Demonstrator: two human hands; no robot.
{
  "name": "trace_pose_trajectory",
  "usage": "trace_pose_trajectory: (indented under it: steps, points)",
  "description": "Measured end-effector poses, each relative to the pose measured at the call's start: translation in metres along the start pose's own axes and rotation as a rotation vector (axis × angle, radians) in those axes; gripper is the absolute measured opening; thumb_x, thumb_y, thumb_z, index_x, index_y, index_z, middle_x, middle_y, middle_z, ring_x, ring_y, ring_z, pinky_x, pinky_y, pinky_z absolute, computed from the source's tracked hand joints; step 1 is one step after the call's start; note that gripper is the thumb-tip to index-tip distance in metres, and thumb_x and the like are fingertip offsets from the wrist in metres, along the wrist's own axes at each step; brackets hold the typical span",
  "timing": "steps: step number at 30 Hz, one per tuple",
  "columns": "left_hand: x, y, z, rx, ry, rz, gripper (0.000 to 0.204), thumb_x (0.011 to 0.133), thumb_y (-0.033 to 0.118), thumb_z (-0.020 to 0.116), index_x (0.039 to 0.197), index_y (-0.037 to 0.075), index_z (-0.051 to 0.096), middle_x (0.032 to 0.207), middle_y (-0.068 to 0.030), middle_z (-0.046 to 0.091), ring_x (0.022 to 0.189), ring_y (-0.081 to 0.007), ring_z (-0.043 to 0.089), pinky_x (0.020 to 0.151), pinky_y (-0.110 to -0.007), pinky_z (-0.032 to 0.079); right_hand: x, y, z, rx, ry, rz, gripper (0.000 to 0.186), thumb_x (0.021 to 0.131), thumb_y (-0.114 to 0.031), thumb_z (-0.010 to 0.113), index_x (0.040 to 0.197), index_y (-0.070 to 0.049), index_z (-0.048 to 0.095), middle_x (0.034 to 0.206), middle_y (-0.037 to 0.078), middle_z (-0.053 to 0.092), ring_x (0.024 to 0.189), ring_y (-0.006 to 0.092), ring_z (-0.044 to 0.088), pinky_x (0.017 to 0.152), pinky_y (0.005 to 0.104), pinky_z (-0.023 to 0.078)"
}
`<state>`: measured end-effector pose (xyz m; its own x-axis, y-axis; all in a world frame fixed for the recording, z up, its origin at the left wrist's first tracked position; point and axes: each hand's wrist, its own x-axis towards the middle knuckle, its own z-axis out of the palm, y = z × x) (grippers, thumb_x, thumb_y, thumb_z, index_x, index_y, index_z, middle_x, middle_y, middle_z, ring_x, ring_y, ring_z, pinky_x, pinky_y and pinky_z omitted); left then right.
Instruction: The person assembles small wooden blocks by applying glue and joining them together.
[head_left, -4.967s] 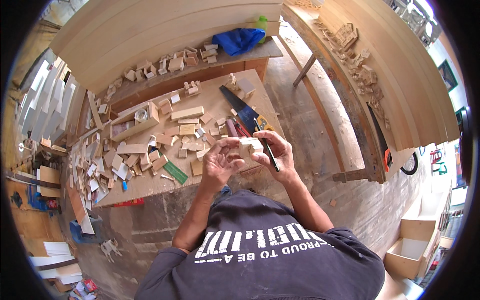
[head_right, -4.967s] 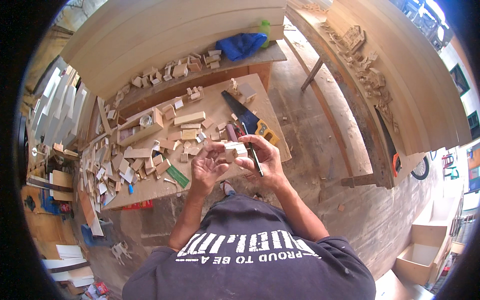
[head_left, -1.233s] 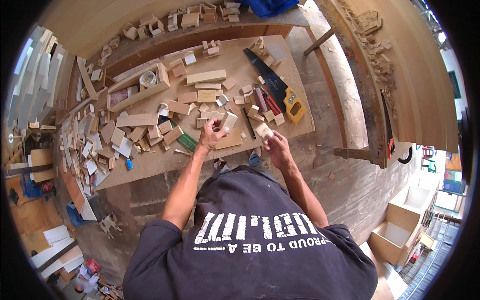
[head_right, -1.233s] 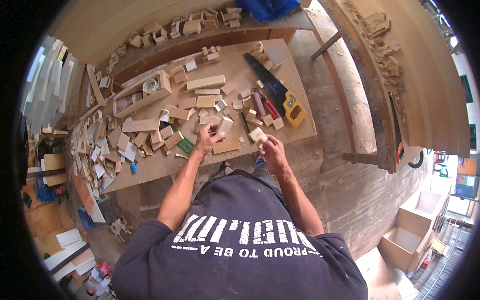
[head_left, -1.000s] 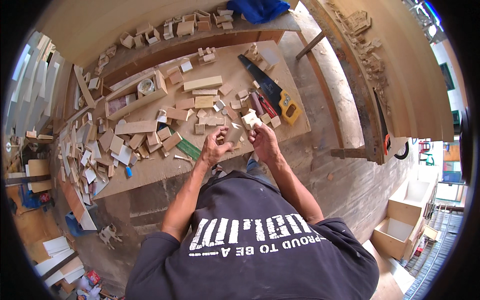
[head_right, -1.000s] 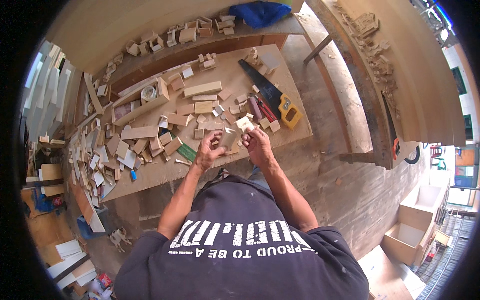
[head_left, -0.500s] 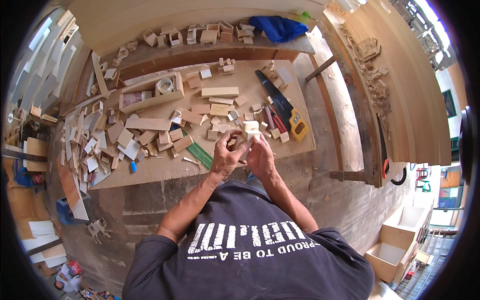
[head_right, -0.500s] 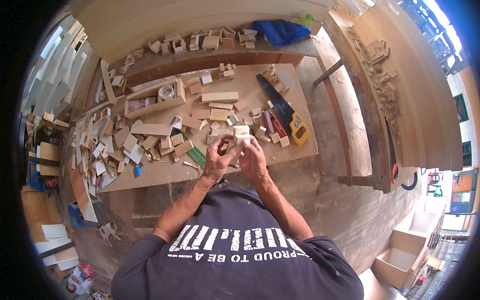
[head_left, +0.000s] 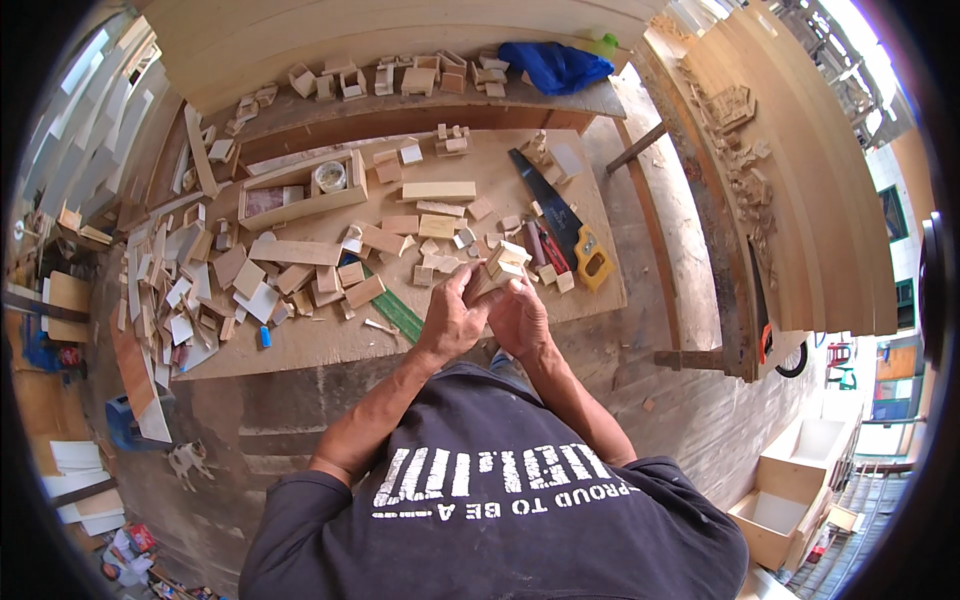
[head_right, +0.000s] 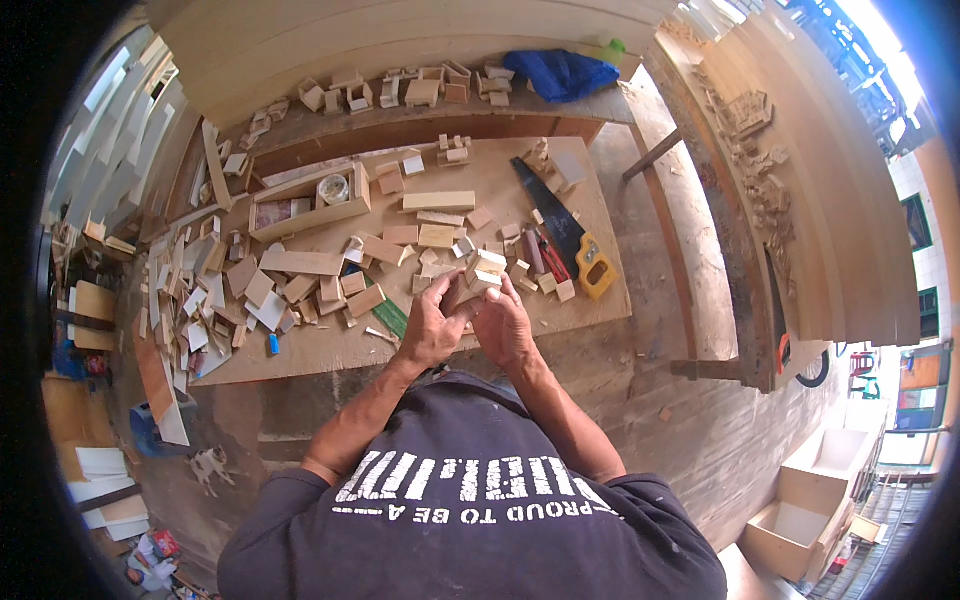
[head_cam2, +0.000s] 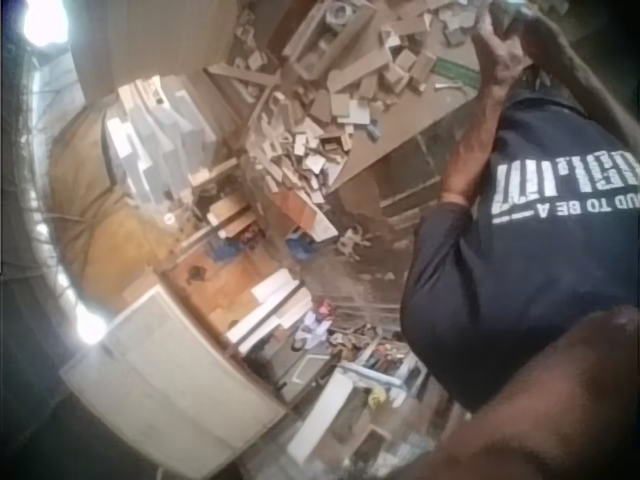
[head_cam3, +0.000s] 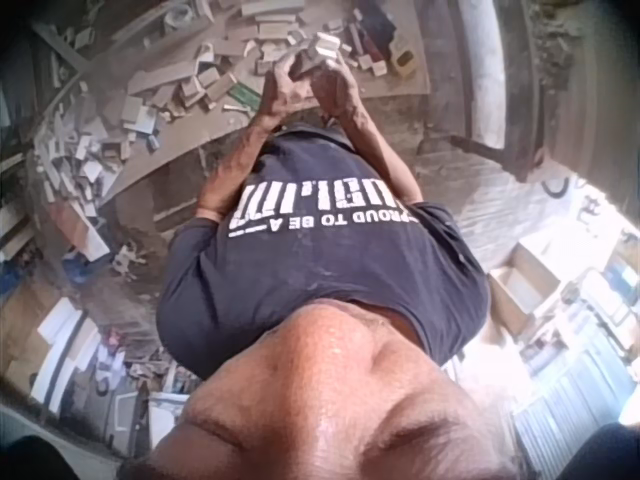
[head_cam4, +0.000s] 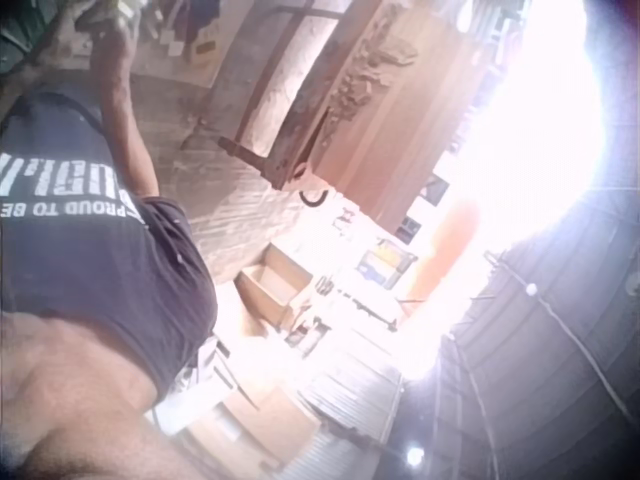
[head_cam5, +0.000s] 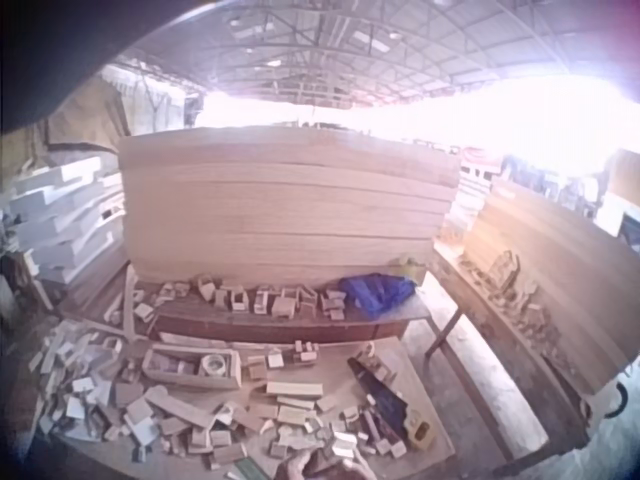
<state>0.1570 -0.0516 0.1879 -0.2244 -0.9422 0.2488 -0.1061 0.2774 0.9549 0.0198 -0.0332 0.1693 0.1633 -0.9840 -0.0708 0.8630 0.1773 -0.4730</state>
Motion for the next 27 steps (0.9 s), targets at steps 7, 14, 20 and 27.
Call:
trace_pose_trajectory:
  steps: [7, 14, 20, 27]
  points:
    - [0.006, 0.030, -0.001, -0.229, -0.122, -0.296, 0.036, 0.091, 0.013, 0.068, 0.120, -0.006, 0.060, 0.107, -0.0123, 0.069, 0.096, -0.0152, 0.066, 0.069, -0.030, 0.061, 0.000, -0.007, -0.002, -0.058, 0.043, 0.053, 0.062, 0.089, -0.029, 0.066, 0.143, -0.011, 0.041, 0.136, 0.008, 0.052, 0.128, 0.0272, 0.051, 0.107, 0.0490, 0.043]
    - [0.008, 0.029, -0.003, -0.235, -0.166, -0.314, 0.032, 0.093, 0.014, 0.068, 0.118, -0.005, 0.062, 0.106, -0.0087, 0.069, 0.095, -0.0121, 0.065, 0.080, -0.028, 0.054, 0.002, -0.008, 0.000, -0.059, 0.112, 0.062, 0.061, 0.089, -0.032, 0.064, 0.141, -0.011, 0.042, 0.134, 0.008, 0.054, 0.125, 0.0261, 0.053, 0.105, 0.0467, 0.045]
    - [0.005, 0.024, 0.010, -0.338, -0.080, -0.292, 0.034, 0.089, 0.015, 0.073, 0.115, -0.005, 0.063, 0.100, -0.0117, 0.072, 0.090, -0.0143, 0.067, 0.078, -0.031, 0.054, 0.000, -0.008, -0.004, -0.009, 0.139, 0.063, 0.060, 0.087, -0.034, 0.065, 0.138, -0.008, 0.047, 0.129, 0.013, 0.057, 0.119, 0.0309, 0.058, 0.106, 0.0484, 0.046]
    - [0.003, 0.025, 0.009, -0.262, -0.107, -0.331, 0.044, 0.088, 0.011, 0.075, 0.123, -0.007, 0.058, 0.107, -0.0127, 0.070, 0.095, -0.0140, 0.067, 0.078, -0.028, 0.056, -0.004, -0.009, -0.005, 0.021, 0.123, 0.064, 0.060, 0.088, -0.036, 0.065, 0.136, -0.005, 0.047, 0.126, 0.018, 0.058, 0.116, 0.0349, 0.059, 0.105, 0.0504, 0.047]
